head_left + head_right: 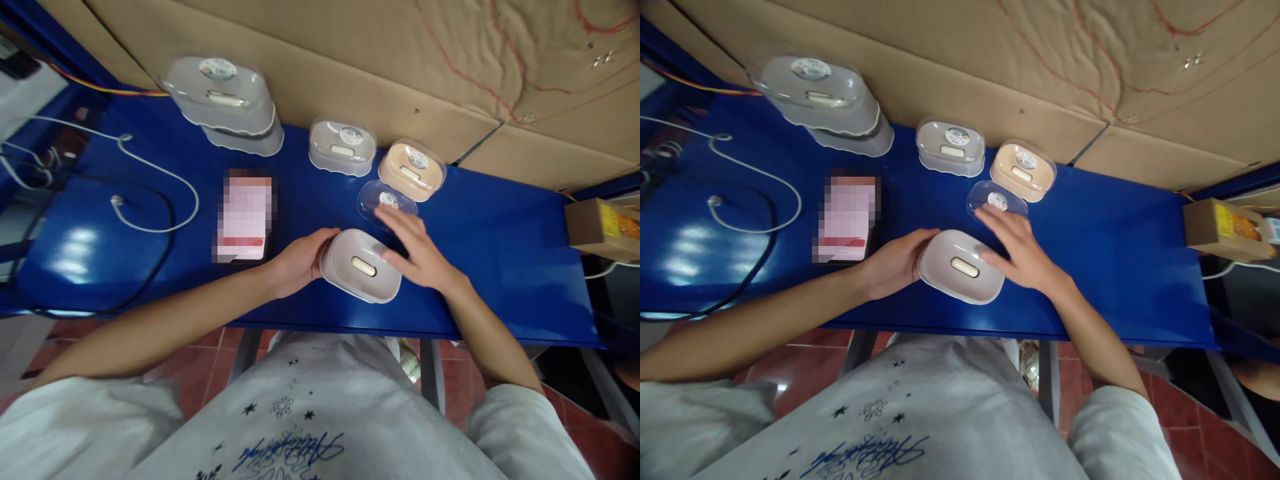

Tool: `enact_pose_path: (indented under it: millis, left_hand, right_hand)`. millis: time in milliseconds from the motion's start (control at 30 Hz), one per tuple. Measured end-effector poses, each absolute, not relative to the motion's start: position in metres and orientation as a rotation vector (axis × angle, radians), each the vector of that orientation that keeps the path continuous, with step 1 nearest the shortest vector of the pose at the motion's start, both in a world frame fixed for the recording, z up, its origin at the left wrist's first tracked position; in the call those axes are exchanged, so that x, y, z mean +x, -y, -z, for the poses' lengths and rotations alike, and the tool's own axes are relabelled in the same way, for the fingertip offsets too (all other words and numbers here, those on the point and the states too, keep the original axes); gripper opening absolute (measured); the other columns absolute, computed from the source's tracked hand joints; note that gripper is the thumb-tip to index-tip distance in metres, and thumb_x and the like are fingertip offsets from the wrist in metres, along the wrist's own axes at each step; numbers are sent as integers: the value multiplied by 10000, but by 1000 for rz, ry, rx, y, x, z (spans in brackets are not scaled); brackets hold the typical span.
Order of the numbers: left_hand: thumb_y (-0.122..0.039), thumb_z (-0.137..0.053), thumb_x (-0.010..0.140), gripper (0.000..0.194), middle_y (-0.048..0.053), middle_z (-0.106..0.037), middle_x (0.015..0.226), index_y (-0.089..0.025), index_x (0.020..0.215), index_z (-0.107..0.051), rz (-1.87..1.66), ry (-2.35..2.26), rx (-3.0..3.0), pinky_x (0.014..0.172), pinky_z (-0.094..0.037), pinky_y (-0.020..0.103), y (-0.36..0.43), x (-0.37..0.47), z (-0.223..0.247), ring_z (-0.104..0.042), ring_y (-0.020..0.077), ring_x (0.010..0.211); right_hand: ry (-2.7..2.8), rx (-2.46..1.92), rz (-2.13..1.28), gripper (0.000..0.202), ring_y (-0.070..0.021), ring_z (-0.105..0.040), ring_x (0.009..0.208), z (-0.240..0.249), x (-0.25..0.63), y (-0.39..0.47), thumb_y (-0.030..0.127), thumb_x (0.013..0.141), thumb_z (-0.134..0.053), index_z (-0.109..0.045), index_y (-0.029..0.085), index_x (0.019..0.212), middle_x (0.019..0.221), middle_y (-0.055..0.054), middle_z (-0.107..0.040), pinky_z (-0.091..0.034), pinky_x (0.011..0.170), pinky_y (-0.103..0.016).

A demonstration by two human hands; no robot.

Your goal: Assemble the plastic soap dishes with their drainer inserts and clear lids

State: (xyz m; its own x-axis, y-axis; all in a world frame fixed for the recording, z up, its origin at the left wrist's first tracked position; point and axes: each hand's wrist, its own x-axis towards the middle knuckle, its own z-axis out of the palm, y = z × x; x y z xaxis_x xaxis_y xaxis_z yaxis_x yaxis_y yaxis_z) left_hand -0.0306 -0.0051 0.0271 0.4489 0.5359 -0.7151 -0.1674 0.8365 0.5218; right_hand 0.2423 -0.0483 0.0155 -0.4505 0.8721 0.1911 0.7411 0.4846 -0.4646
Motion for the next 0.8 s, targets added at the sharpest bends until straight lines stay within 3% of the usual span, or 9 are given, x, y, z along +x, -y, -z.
enact_pose_path:
  millis: [200,400,500,567,633,733,800]
  left_hand:
    - [-370,-641,1090,333,-10,-720,779,-181,843,-760,-455,-1009,420,650,-505,226,5,-28,-28,-621,115,672]
    - [-486,-678,1090,392,-10,-726,776,-176,861,-745,-464,-1044,420,651,-517,214,3,-30,-24,-624,108,677]
    - [-506,-687,1084,389,-7,-733,773,-185,875,-757,-469,-1055,430,662,-534,221,2,-31,-23,-637,116,687]
    - [-474,-641,1112,391,-4,-742,772,-187,878,-767,-469,-1042,426,684,-546,223,1,-31,-25,-643,117,690]
    - [-453,-602,1133,411,6,-758,786,-178,882,-776,-467,-1014,430,700,-552,225,1,-30,-27,-648,118,698]
    - [-485,-611,1125,435,21,-774,809,-165,892,-792,-473,-1006,463,712,-552,234,2,-29,-25,-658,127,715]
    - [-551,-623,1110,474,30,-776,815,-166,898,-799,-475,-1015,493,719,-554,247,2,-30,-21,-669,141,730]
  right_hand:
    - [2460,-1061,-614,1053,-391,-449,1670,-18,222,62,858,963,-635,-338,270,1784,1813,-200,-430,-419,1322,-600]
    - [2407,-1124,-585,881,-339,-499,1646,-7,235,51,810,1096,-321,-309,276,1796,1772,-162,-512,-343,1375,-612]
    - [2361,-1162,-508,879,-354,-466,1670,-11,238,50,802,1102,-313,-260,283,1810,1764,-148,-528,-264,1411,-652]
    - [2350,-1154,-477,938,-383,-416,1697,-18,233,55,841,1065,-393,-256,287,1810,1767,-157,-520,-237,1414,-688]
    - [2354,-1140,-494,1048,-410,-405,1699,-23,223,63,872,998,-541,-240,283,1811,1785,-184,-485,-288,1390,-709]
    - [2342,-1139,-557,1035,-401,-405,1700,-22,206,74,715,1011,-704,-221,267,1811,1825,-229,-390,-420,1335,-674]
    - [2284,-1132,-618,964,-386,-378,1717,-17,198,78,607,1036,-726,-244,272,1802,1838,-230,-356,-444,1330,-655]
